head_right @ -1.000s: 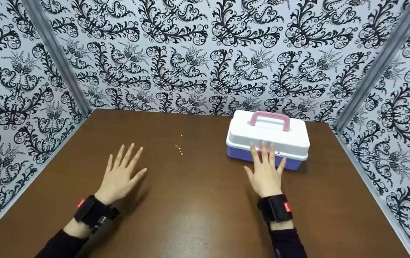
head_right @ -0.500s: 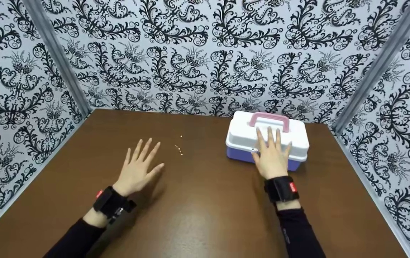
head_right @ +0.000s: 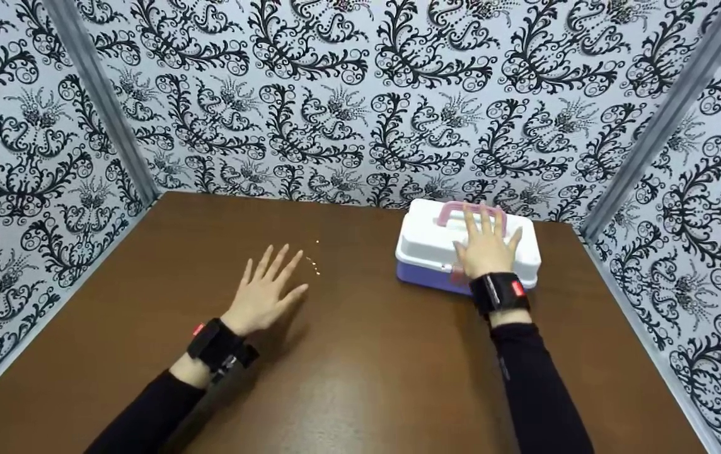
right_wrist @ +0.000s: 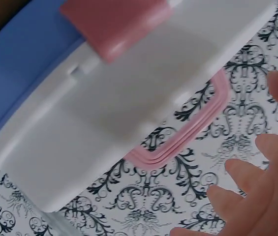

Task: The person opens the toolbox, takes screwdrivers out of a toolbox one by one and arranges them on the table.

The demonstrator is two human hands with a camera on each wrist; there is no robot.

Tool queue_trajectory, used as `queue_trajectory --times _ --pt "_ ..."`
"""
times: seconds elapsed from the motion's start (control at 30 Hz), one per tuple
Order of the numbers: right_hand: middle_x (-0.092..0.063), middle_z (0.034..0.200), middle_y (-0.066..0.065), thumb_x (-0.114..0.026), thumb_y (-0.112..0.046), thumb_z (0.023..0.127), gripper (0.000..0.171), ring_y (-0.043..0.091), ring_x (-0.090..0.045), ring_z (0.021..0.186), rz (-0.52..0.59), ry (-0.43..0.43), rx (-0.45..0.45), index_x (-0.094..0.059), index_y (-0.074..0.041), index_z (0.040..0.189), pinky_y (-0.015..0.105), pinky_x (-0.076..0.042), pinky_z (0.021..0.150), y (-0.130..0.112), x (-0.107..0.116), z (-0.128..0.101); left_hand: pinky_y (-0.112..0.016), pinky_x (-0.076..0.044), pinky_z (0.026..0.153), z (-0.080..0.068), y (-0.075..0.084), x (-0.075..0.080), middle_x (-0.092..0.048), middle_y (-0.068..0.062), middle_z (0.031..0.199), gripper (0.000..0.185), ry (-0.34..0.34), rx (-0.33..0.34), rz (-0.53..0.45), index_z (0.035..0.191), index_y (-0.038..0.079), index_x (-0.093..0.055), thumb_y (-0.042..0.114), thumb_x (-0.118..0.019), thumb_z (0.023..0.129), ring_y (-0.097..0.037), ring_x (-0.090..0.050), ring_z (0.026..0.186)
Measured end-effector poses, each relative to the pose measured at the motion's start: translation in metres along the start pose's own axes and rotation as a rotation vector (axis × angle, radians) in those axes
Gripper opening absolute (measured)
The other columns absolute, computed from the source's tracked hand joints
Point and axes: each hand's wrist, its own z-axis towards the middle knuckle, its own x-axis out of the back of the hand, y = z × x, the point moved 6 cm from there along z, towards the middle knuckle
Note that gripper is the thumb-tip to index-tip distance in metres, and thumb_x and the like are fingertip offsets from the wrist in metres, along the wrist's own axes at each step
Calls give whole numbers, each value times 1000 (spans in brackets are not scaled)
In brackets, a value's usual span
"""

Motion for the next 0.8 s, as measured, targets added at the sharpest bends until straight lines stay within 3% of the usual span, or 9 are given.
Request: queue_trajectory --times 0.37,0.57,0.67,0.8 --pt "-5 161 29 -50 -27 100 73 54 -2 146 -72 -5 9 -12 -7 158 81 0 108 6 1 29 -60 -2 123 5 9 -5 -14 -7 167 69 -9 0 -19 159 26 -19 61 -32 100 -33 -5 154" --pt "-16 157 34 -51 -25 99 73 55 -7 146 -42 1 -20 -11 -6 157 82 -2 107 17 1 44 -60 -1 123 7 14 -8 -13 -7 167 69 -19 -4 -41 159 26 -19 61 -32 101 -34 -5 154" --pt "-26 151 38 -52 -17 97 70 56 -16 142 -18 36 -29 -17 -4 156 83 -6 105 24 3 49 -60 -1 123 8 15 -9 -13 -7 167 70 -26 -5 -44 159 26 -20 61 -32 101 -34 -5 154" --pt "-39 139 41 -53 -6 94 59 60 -32 131 -3 132 1 -31 1 149 82 -20 103 28 4 53 -59 -1 123 9 15 -10 -13 -6 167 69 -34 2 -33 159 27 -18 61 -32 101 -33 -4 154"
